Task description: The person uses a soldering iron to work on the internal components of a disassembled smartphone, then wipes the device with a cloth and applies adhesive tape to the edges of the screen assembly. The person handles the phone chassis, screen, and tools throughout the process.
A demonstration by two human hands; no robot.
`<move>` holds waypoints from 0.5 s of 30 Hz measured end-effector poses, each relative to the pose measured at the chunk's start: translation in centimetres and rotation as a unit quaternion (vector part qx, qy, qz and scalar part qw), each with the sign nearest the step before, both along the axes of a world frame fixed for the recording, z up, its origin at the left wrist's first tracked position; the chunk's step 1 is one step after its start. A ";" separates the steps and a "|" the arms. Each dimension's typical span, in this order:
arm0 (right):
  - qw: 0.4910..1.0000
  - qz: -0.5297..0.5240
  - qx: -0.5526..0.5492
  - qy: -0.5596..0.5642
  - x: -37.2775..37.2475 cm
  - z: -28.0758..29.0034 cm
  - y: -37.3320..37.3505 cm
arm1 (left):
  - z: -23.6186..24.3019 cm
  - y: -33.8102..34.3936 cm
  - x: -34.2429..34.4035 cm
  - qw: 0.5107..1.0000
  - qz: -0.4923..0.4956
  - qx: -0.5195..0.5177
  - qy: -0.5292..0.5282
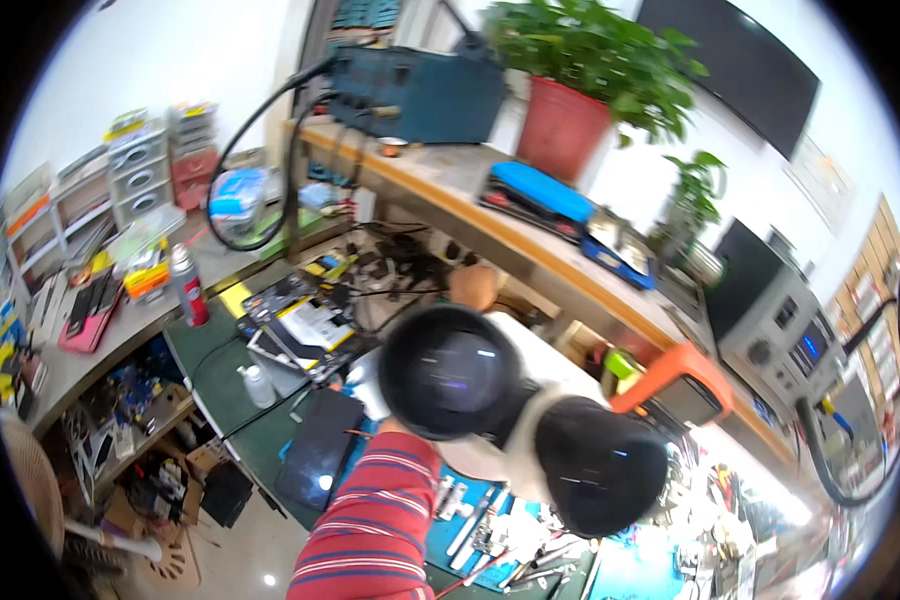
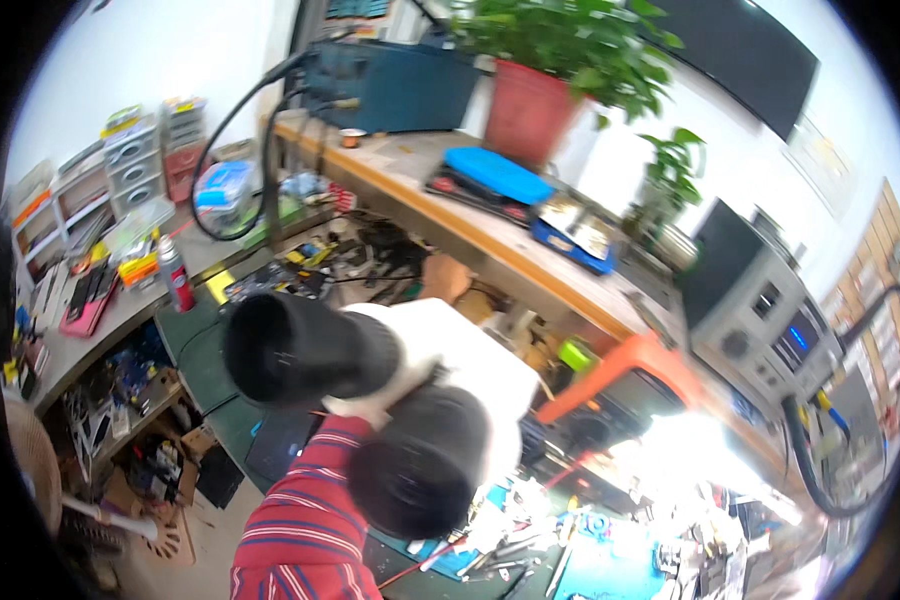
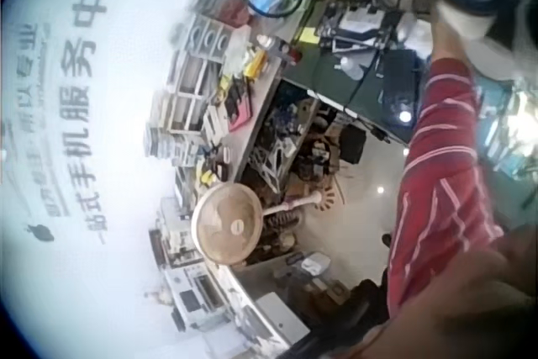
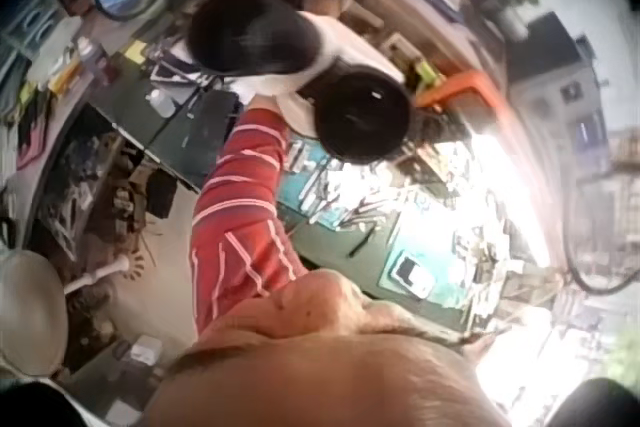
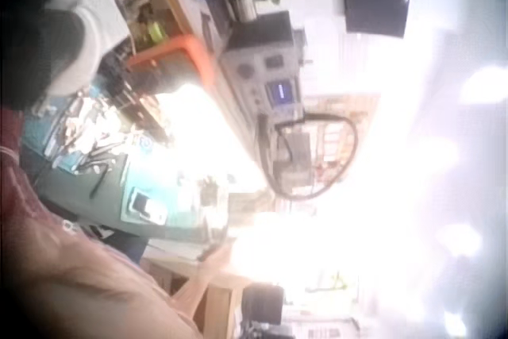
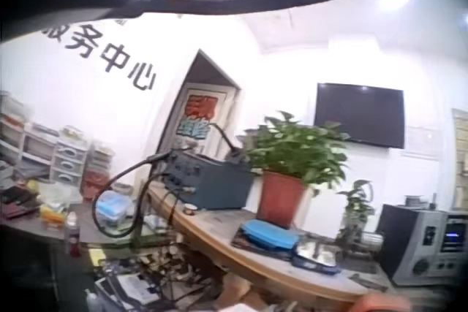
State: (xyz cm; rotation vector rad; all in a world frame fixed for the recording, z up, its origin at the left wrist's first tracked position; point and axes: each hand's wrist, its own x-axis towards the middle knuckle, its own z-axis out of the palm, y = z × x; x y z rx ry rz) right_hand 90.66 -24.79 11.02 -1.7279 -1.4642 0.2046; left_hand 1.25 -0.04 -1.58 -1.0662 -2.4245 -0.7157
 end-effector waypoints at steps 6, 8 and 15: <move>0.963 0.049 -0.119 0.235 3.7 -3.0 -1.5 | -2.7 -10.6 -1.0 0.993 -0.019 -0.112 0.044; 0.962 0.086 -0.098 0.240 3.1 -1.1 -3.2 | -2.1 -13.3 -0.6 0.985 -0.038 -0.152 0.068; 0.918 0.190 -0.216 0.272 0.0 1.5 -4.0 | 3.3 -24.2 2.3 0.948 -0.091 -0.262 0.153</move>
